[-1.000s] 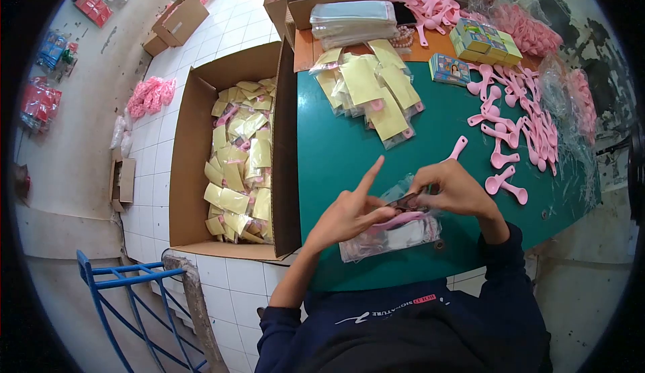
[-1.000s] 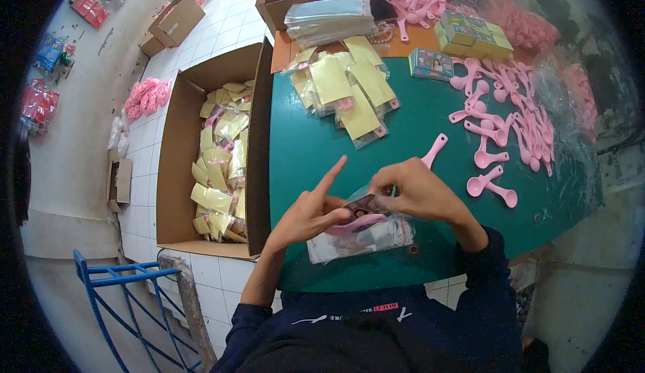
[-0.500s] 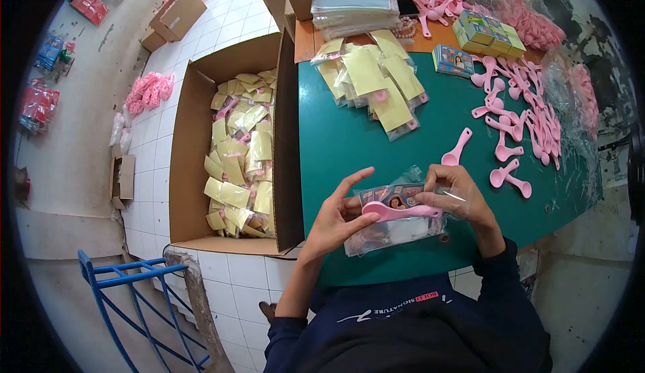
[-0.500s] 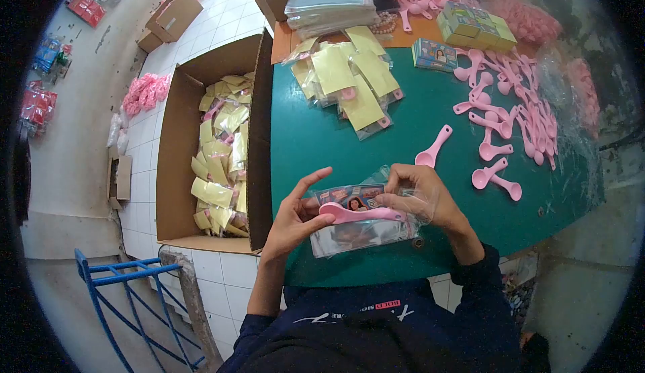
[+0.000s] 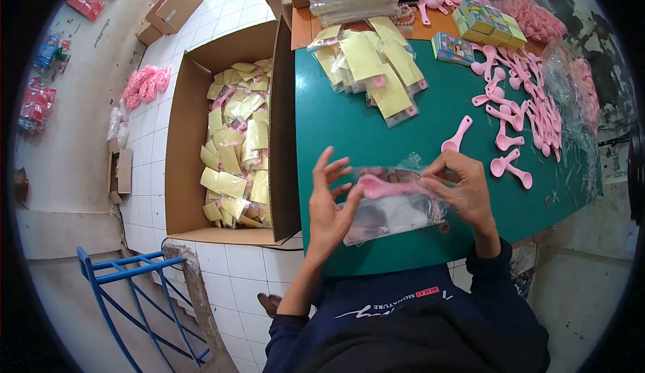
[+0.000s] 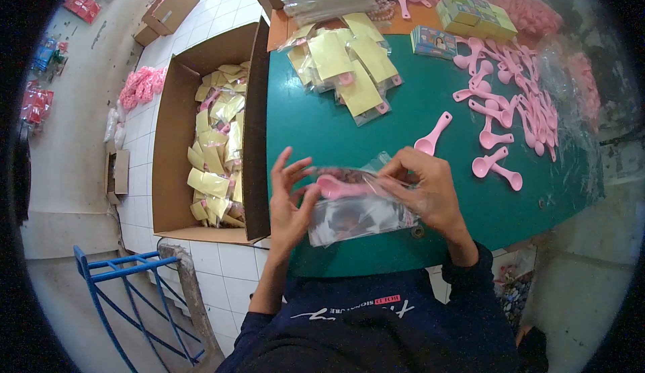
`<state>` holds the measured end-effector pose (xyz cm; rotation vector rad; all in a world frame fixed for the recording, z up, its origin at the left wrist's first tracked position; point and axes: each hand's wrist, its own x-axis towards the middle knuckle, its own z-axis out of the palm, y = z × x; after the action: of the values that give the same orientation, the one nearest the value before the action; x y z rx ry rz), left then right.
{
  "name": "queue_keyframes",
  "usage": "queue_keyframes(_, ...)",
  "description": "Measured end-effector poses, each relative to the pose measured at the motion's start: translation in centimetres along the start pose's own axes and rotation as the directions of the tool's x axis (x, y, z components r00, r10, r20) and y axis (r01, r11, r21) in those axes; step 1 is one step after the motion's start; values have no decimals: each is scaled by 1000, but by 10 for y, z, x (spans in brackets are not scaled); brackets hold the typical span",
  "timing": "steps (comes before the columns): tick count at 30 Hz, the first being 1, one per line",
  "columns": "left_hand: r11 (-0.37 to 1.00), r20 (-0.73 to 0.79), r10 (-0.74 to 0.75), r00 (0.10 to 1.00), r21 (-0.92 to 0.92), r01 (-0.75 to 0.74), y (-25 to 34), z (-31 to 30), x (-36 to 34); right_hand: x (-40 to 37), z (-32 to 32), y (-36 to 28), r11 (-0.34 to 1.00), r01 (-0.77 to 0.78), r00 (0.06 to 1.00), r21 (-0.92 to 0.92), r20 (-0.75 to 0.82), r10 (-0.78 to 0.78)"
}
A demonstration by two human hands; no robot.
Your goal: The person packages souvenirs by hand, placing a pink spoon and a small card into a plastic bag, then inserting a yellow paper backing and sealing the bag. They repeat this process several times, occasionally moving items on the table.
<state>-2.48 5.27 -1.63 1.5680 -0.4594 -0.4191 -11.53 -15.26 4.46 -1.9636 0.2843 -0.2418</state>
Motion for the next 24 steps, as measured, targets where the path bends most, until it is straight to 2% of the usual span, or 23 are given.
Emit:
queue_keyframes(1,980,-114,83,990,189,-61,-2,3,-3,0,3,-2,994,57,996,-89,-62,-63)
queue_keyframes(2,998,-7,-44,999,-37,44,-3,5,-8,1,8,-2,974,149,988,-170,-19,-154)
queue_keyframes(3,954,125,-148,981,-245,175,-2,6,-17,0,13,0,940,239,971,-244,33,-238)
queue_keyframes(4,850,267,-218,939,-422,317,-2,7,-25,-1,17,2,892,331,944,-308,94,-318)
queue_keyframes(5,795,349,-279,895,-438,419,-3,8,-30,-6,19,2,886,331,931,-324,265,-251)
queue_keyframes(8,839,311,-337,889,-329,433,-18,12,-40,-16,26,5,882,366,884,-295,407,-230)
queue_keyframes(12,863,328,-321,889,-284,417,-12,12,-45,-26,38,13,875,382,869,-298,437,-231)
queue_keyframes(18,834,319,-415,852,-242,496,-3,8,-55,-28,52,18,861,437,830,-261,487,-273)
queue_keyframes(21,929,252,-320,913,-104,354,-2,10,-55,-25,54,20,883,422,841,-204,452,-298)
queue_keyframes(24,956,258,-290,922,129,264,5,11,-57,-23,51,16,945,297,842,-136,504,-192)
